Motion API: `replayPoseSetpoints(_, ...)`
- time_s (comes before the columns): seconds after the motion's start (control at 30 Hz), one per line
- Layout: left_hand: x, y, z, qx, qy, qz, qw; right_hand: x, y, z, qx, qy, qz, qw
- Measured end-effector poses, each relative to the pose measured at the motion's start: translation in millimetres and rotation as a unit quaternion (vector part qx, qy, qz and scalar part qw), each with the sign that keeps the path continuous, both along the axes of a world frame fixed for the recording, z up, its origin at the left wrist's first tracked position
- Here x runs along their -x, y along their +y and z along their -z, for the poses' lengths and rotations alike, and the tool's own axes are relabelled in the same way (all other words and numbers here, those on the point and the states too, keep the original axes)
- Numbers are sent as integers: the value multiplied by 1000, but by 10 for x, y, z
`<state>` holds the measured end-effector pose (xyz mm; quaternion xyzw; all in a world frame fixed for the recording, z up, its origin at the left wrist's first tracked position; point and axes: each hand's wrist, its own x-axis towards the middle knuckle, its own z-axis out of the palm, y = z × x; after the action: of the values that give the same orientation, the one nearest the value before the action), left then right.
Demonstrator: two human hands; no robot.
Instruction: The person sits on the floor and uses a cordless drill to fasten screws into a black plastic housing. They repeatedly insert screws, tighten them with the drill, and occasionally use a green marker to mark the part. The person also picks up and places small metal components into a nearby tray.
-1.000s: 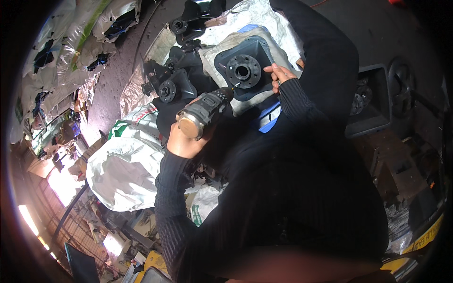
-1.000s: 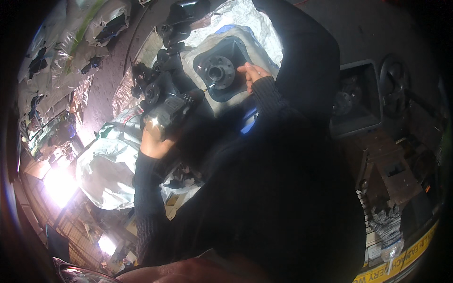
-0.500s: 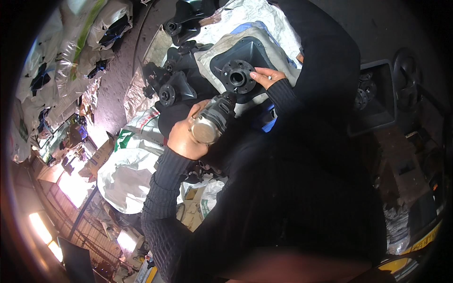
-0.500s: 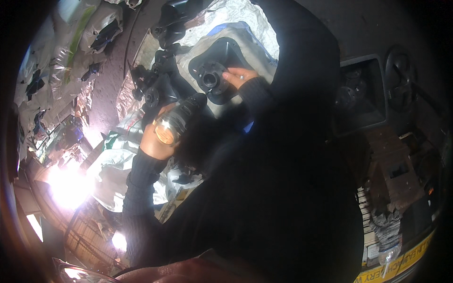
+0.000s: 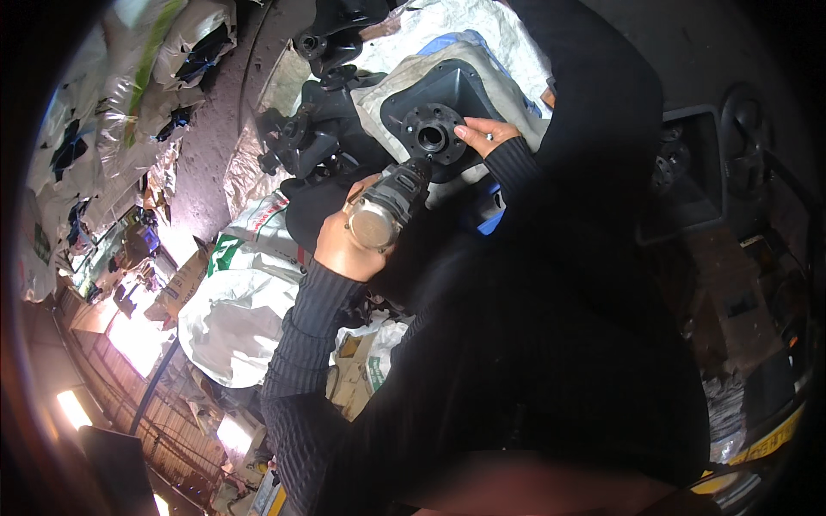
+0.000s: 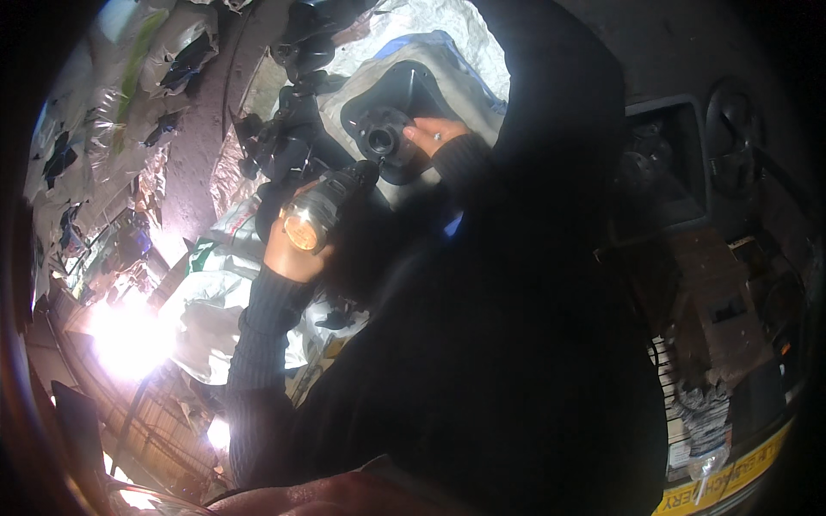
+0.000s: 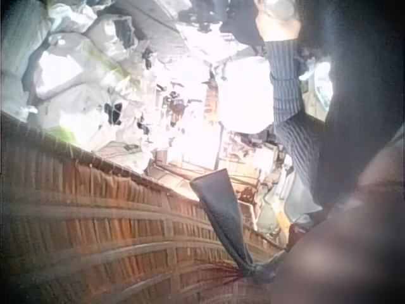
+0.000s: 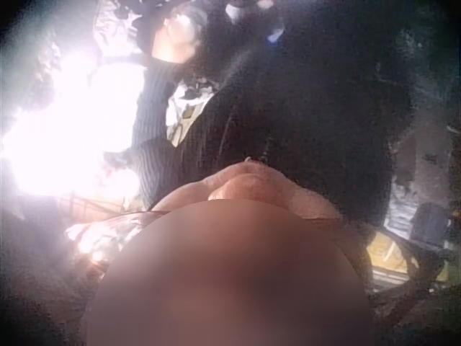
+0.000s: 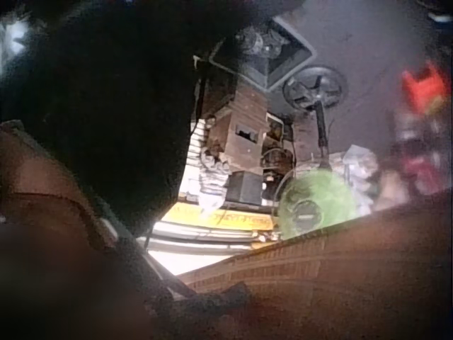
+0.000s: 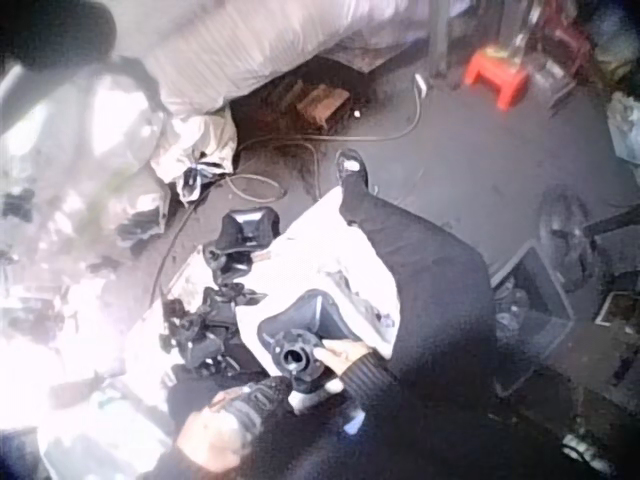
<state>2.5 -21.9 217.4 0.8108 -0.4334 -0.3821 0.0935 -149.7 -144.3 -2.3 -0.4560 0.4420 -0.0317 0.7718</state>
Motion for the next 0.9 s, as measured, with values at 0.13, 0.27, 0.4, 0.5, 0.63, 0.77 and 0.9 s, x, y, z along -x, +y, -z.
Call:
replayPoseSetpoints(0.13,96,148,-65,26,-38,14,999,-33,-64,3,53,3,-33,998)
replayPoseSetpoints(0.27,296,274,-253,130,-8,-23,991,-29,-86,-26,98,49,-36,993)
replayPoseSetpoints(0.4,476,319,-359,220,28,-16,975,143,-8,-170,87,-71,26,993)
replayPoseSetpoints(0.5,597,353,-350,230,25,-1,973,324,60,-314,218,-121,-68,966)
replayPoseSetpoints(0.63,715,430,-304,189,55,-27,980,428,128,-478,279,-103,-118,947)
replayPoseSetpoints(0.77,735,466,-283,192,65,-20,979,399,164,-578,309,-104,-117,938)
replayPoseSetpoints(0.9,727,477,-289,192,44,-10,980,376,172,-609,321,-105,-121,933)
